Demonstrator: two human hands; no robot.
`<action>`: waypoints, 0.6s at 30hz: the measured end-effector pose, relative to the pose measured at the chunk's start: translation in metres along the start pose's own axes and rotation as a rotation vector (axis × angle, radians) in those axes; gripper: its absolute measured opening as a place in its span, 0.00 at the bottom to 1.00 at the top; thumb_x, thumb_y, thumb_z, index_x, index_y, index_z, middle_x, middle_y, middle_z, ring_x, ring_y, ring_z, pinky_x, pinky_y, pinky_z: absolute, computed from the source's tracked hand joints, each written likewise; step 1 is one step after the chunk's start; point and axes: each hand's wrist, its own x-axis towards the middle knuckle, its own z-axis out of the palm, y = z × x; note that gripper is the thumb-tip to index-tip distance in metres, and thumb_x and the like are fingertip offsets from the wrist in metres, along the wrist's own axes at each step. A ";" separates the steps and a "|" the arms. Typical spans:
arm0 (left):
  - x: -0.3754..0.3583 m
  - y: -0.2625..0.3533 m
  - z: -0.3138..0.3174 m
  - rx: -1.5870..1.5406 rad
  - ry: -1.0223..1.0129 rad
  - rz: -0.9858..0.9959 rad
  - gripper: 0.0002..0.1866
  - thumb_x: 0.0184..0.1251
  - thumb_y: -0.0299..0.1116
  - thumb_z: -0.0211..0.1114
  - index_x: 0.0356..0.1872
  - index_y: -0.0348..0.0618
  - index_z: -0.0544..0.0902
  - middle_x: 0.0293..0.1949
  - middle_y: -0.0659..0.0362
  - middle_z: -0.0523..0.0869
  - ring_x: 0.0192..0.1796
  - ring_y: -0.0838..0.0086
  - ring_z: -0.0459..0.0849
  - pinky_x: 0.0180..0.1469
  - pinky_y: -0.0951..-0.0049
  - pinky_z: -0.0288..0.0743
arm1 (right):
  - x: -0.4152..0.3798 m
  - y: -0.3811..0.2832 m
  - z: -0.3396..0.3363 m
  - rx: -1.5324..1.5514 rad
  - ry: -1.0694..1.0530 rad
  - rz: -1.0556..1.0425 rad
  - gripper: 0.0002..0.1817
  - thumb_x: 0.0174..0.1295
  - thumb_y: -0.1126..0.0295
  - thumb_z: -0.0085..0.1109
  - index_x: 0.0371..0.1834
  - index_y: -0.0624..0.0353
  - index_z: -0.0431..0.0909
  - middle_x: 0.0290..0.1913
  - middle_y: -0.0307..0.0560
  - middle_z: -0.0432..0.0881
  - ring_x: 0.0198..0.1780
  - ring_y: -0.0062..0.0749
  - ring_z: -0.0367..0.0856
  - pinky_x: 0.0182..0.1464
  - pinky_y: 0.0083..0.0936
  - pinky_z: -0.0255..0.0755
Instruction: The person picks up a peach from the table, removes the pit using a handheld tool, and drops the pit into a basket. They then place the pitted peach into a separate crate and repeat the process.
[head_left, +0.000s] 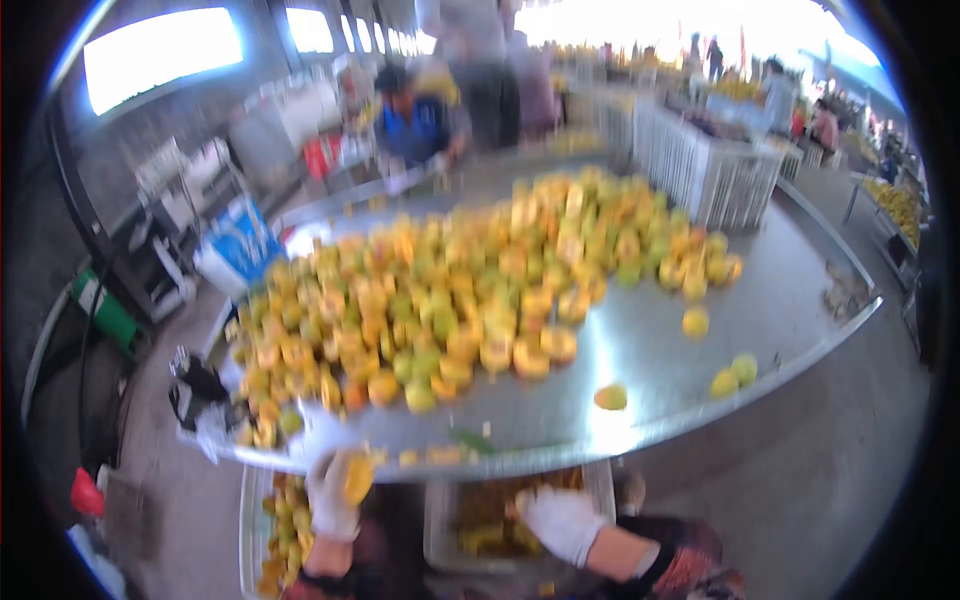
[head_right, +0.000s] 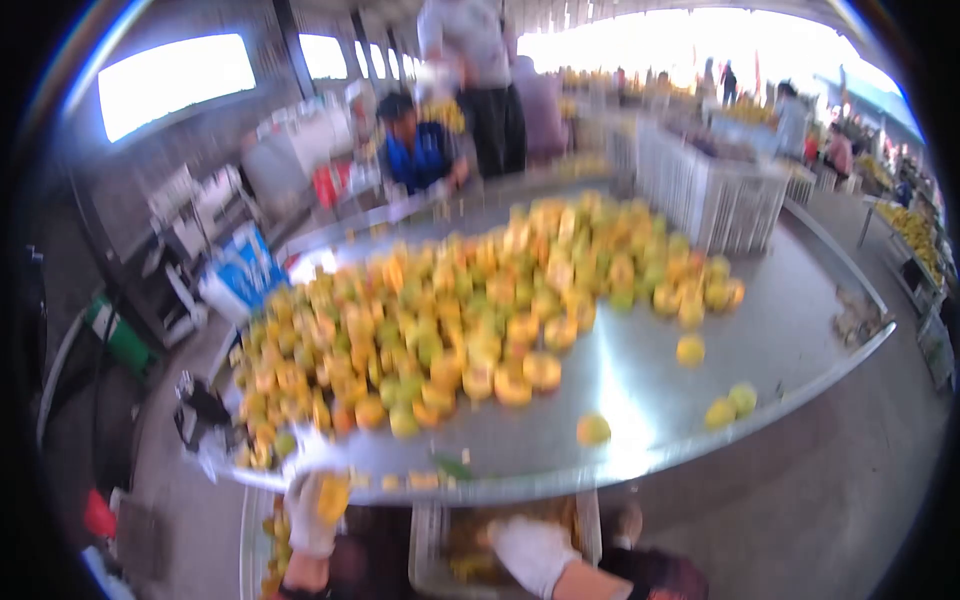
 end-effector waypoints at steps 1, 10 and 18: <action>0.006 -0.003 -0.033 0.177 0.063 0.030 0.07 0.61 0.26 0.64 0.37 0.33 0.82 0.33 0.55 0.84 0.35 0.73 0.81 0.39 0.72 0.77 | 0.002 0.001 -0.007 -0.033 -0.074 0.015 0.15 0.69 0.56 0.47 0.39 0.57 0.73 0.29 0.49 0.82 0.31 0.40 0.85 0.24 0.33 0.77; -0.014 0.030 -0.120 1.288 0.070 0.180 0.23 0.58 0.52 0.66 0.45 0.43 0.85 0.42 0.45 0.85 0.46 0.53 0.83 0.52 0.58 0.75 | -0.006 -0.015 -0.002 0.282 0.152 0.026 0.21 0.72 0.58 0.34 0.34 0.56 0.77 0.29 0.58 0.82 0.34 0.53 0.83 0.33 0.47 0.77; 0.017 0.002 -0.028 0.975 -0.227 0.461 0.19 0.64 0.37 0.65 0.51 0.38 0.79 0.48 0.48 0.82 0.51 0.58 0.81 0.54 0.66 0.76 | -0.004 -0.017 -0.007 0.270 0.134 0.005 0.17 0.70 0.58 0.40 0.38 0.59 0.75 0.33 0.59 0.82 0.36 0.55 0.82 0.37 0.47 0.75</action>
